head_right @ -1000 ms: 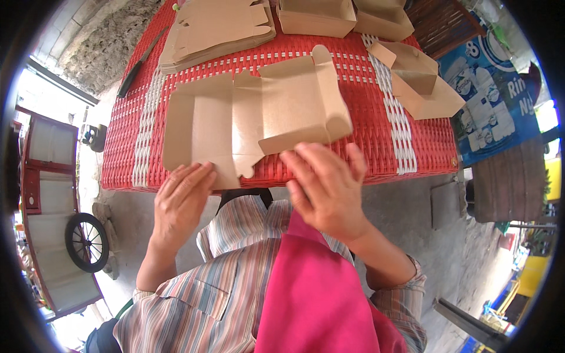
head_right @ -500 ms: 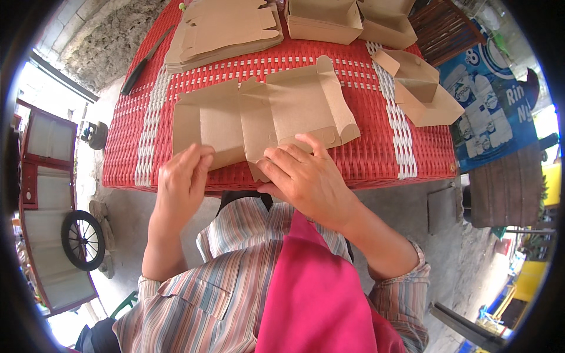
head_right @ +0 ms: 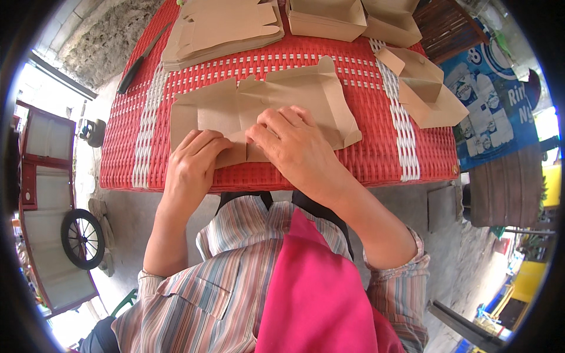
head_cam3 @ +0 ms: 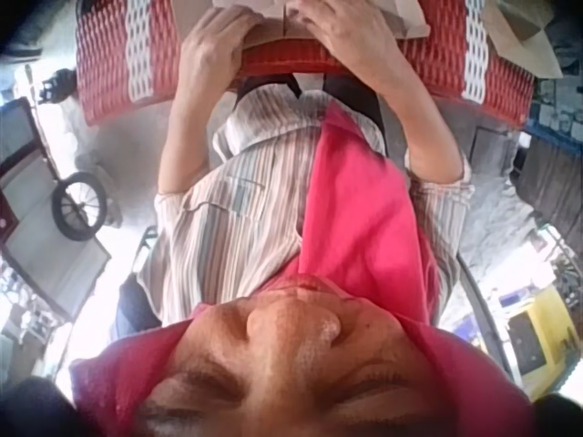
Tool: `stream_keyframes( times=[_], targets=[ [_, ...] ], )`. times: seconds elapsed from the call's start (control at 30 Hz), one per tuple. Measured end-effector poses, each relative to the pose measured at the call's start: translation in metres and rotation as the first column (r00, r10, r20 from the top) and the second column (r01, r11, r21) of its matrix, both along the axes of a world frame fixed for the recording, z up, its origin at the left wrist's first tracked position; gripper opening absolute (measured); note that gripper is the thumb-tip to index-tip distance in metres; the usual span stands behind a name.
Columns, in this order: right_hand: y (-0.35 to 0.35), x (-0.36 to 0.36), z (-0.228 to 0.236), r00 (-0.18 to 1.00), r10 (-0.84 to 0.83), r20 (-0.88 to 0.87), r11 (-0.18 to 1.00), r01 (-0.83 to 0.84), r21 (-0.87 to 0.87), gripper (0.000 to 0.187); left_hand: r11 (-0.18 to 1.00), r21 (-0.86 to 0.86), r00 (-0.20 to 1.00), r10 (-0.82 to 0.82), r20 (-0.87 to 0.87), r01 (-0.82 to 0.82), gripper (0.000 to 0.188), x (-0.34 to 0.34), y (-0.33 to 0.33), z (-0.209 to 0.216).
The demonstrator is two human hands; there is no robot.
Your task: The person assembles small cardboard boxes by hand on a red woven table. They fold flat cardboard pieces along pre-scored lines, tuck flaps into slots, and secure the structure to form finished boxes. The person handles multiple units sequentially, placing completed boxes on the table.
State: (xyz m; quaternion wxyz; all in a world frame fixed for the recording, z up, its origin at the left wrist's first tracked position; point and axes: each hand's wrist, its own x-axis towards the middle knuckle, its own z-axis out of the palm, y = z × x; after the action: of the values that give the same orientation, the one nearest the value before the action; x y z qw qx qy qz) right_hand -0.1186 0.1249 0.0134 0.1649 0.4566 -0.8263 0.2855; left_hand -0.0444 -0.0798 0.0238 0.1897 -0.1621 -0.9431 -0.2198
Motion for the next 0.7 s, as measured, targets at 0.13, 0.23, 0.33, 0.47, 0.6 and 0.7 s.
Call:
stream_keyframes(
  times=[0.13, 0.23, 0.33, 0.47, 0.6, 0.7],
  targets=[
    [0.007, 0.018, 0.011, 0.974, 0.037, -0.222, 0.956, 0.031, 0.292, 0.021, 0.999, 0.016, 0.995, -0.045, 0.095, 0.043, 0.026, 0.018, 0.002, 0.004],
    [0.008, 0.039, 0.011, 0.951, 0.075, -0.299, 0.921, 0.049, 0.387, 0.031, 0.994, -0.105, 0.992, -0.012, 0.125, 0.026, 0.044, 0.032, 0.006, 0.006],
    [0.006, 0.052, 0.009, 0.956, 0.066, -0.287, 0.909, 0.061, 0.413, 0.039, 0.976, -0.217, 0.987, 0.033, 0.155, 0.002, 0.062, 0.039, 0.012, 0.002],
    [0.002, 0.058, 0.003, 0.992, 0.059, -0.115, 0.961, -0.025, 0.275, 0.042, 0.967, -0.250, 0.988, 0.079, 0.130, -0.044, 0.068, 0.047, 0.026, -0.002],
    [0.005, 0.059, -0.001, 0.984, 0.039, -0.175, 0.955, 0.014, 0.295, 0.043, 0.961, -0.272, 0.986, 0.094, 0.135, -0.054, 0.065, 0.051, 0.025, -0.002],
    [0.006, 0.056, 0.000, 0.980, 0.029, -0.195, 0.960, 0.026, 0.277, 0.043, 0.954, -0.298, 0.986, 0.088, 0.141, -0.042, 0.058, 0.053, 0.017, 0.002]
  ],
)
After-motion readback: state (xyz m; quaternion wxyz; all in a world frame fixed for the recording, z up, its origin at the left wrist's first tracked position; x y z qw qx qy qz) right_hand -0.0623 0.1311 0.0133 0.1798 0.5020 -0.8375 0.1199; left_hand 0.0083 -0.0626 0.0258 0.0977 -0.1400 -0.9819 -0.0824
